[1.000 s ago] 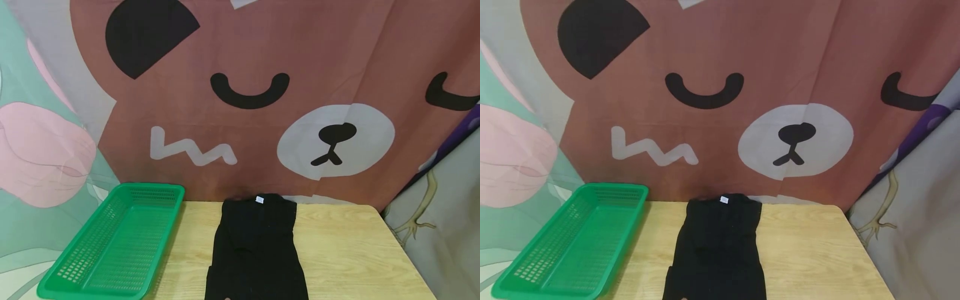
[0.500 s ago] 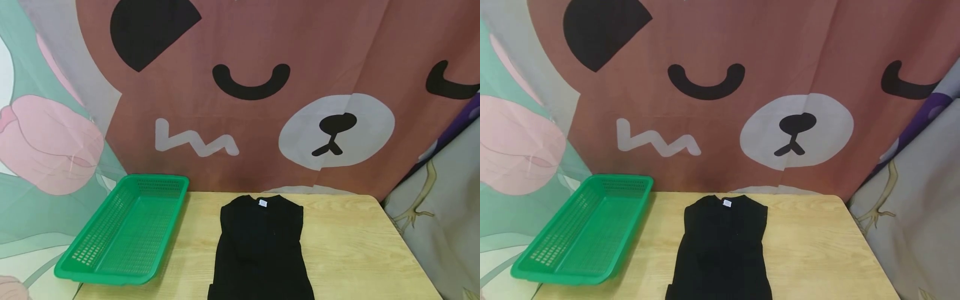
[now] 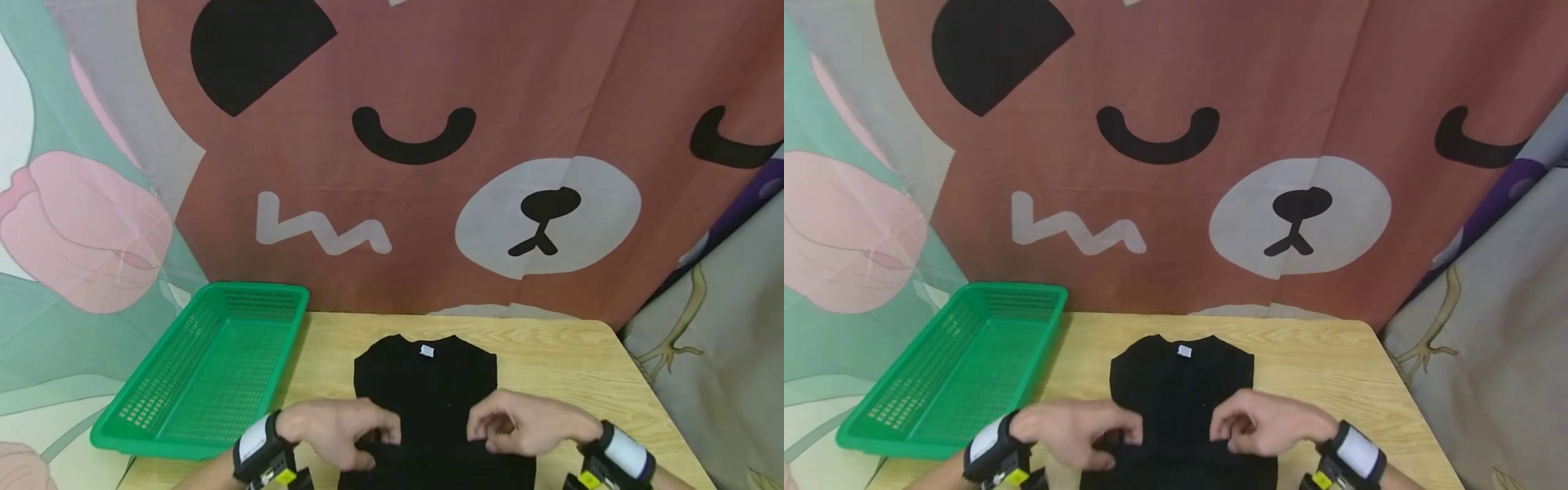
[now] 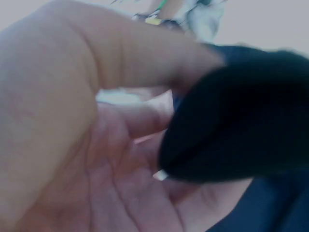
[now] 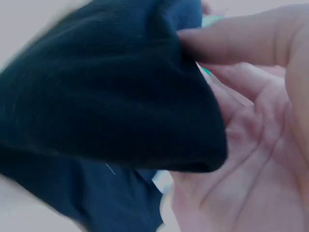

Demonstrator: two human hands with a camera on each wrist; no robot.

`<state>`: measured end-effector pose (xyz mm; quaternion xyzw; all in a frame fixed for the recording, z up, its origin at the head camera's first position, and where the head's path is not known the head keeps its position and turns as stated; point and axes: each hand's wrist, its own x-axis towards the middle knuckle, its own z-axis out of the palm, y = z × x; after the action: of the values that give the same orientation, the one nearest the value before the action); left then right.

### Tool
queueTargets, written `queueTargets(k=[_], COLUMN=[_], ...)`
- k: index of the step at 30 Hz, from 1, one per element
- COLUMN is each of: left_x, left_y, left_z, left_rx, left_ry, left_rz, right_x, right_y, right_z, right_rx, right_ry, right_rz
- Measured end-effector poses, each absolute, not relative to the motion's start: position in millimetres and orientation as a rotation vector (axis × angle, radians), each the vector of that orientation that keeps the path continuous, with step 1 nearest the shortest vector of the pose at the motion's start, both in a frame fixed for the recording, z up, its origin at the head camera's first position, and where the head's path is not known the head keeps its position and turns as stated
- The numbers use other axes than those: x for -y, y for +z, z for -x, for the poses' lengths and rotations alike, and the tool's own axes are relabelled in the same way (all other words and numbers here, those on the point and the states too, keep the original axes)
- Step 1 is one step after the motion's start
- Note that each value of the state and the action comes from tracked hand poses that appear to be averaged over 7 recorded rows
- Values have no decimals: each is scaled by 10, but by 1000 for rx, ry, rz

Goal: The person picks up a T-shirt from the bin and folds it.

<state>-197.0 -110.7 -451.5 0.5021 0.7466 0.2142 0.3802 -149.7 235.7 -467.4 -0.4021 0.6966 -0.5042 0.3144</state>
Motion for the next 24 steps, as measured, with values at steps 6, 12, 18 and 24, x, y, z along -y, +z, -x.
queueTargets(k=[6, 12, 18, 24], left_x=[870, 635, 560, 518], left_y=[-4464, -4998, -5515, -5934], left_z=[2639, 3054, 3086, 3013], left_rx=[-2337, -2496, -2720, -3007], left_ry=[429, 351, 157, -39], left_rz=[-965, -805, -761, -761], right_x=[-2564, -2495, -2361, -2285], right_y=[-4954, -5384, -5848, -6161], right_z=[2227, 2585, 2694, 2696], right_rx=[-2282, -2546, -2753, -3128], right_ry=[-1222, -1083, -953, -597], right_rz=[946, 713, 592, 628])
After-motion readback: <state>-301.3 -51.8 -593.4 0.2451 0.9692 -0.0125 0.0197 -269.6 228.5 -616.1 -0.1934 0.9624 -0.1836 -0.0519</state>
